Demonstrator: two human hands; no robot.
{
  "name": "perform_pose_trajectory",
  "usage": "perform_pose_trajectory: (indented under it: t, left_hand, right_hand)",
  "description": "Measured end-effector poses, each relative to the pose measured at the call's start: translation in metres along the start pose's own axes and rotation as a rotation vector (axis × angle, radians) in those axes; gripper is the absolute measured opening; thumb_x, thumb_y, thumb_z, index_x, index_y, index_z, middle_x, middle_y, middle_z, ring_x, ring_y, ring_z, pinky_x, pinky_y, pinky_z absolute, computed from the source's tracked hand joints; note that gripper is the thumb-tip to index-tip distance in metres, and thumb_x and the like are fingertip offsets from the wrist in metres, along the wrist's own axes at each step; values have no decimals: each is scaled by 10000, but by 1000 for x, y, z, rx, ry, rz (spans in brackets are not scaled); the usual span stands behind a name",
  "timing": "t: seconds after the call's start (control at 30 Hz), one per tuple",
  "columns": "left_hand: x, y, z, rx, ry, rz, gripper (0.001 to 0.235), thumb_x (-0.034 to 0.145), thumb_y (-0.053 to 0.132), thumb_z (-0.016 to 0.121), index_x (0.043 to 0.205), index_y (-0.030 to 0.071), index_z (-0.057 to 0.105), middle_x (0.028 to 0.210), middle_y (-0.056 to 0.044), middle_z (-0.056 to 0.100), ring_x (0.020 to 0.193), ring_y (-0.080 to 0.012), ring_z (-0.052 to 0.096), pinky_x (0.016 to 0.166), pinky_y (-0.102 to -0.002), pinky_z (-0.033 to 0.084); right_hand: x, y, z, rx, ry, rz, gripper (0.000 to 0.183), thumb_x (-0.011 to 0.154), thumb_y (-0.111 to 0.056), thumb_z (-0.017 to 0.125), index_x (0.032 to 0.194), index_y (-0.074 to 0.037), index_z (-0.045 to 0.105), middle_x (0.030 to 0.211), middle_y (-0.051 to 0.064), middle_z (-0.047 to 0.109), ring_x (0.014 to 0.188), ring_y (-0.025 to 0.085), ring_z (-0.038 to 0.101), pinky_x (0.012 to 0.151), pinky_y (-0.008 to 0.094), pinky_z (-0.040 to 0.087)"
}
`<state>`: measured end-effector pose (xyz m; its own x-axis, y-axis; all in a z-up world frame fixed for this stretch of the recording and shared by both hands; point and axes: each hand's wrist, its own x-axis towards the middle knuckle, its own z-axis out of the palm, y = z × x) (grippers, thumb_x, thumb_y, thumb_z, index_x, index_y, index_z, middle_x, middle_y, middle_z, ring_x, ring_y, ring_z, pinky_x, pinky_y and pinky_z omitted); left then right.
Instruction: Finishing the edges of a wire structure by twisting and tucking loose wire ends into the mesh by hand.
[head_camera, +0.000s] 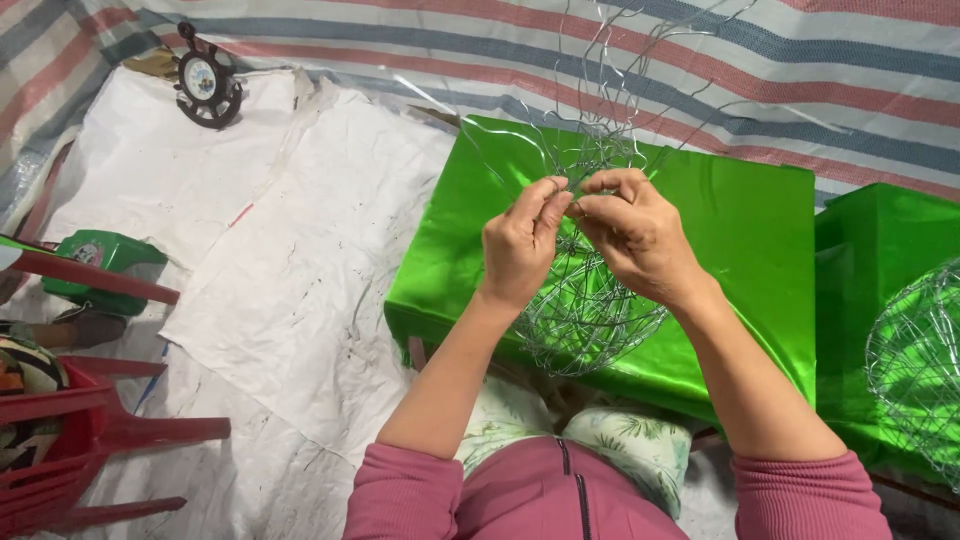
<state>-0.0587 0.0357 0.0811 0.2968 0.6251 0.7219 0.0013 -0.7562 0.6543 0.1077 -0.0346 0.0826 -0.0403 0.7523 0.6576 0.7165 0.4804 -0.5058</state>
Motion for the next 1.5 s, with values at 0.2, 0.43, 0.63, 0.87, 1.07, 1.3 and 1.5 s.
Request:
perform_pose_trajectory:
  t: [0.2,0.43,0.63,0.87,1.07,1.3,1.5]
  left_hand:
    - [8,-3,-3,-141,-118,-86,172,1039,212,618,950,89,699,766,-110,745,496,-89,686,497,-178,574]
    - [5,-15,3,-240,-2,-164,151,1019,195,651,975,90,750,550,-84,656,371,-55,557,350,-139,465]
    - [14,-5,-6,-116,-117,-13,183,1051,171,574,957,72,696,563,-126,623,394,-98,502,403,-216,455]
    - [-7,-28,2,-97,-85,-14,439,1016,478,599,1226,94,635,528,-51,575,389,-129,500,403,-259,456]
    - [-2,-11,-3,65,-139,-55,518,1043,520,523,1274,71,640,468,3,557,346,-111,490,451,-249,489]
    - [-35,-29,55,612,194,398,465,969,596,498,1071,151,584,1183,-127,620,1158,-305,629,1195,-730,139]
    - [-45,-19,65,575,23,118,439,837,471,768,1100,142,644,1388,-130,456,1266,-330,560,1087,-788,318]
  right_hand:
    - [16,-3,-29,248,-216,163,244,978,57,619,1109,-72,779,998,229,723,962,370,710,835,507,591]
    - [21,-19,-28,165,-224,100,148,965,43,683,1031,-49,779,869,137,631,828,237,609,728,393,502]
    - [18,-13,-20,46,-234,95,189,947,58,691,964,-97,798,822,128,679,737,238,671,667,359,530]
    - [14,-2,-1,20,-90,192,381,889,-54,831,1199,-99,614,722,81,619,585,234,562,558,375,465]
    - [1,10,-11,245,-28,198,346,1057,-88,588,1343,-15,405,722,126,661,533,198,566,515,301,424]
    - [0,2,-31,168,-53,178,235,1114,-150,551,999,-17,707,734,107,713,508,144,584,473,267,447]
    - [30,-42,-51,-3,-214,127,332,1090,-197,577,805,-37,638,603,154,606,505,287,549,519,380,445]
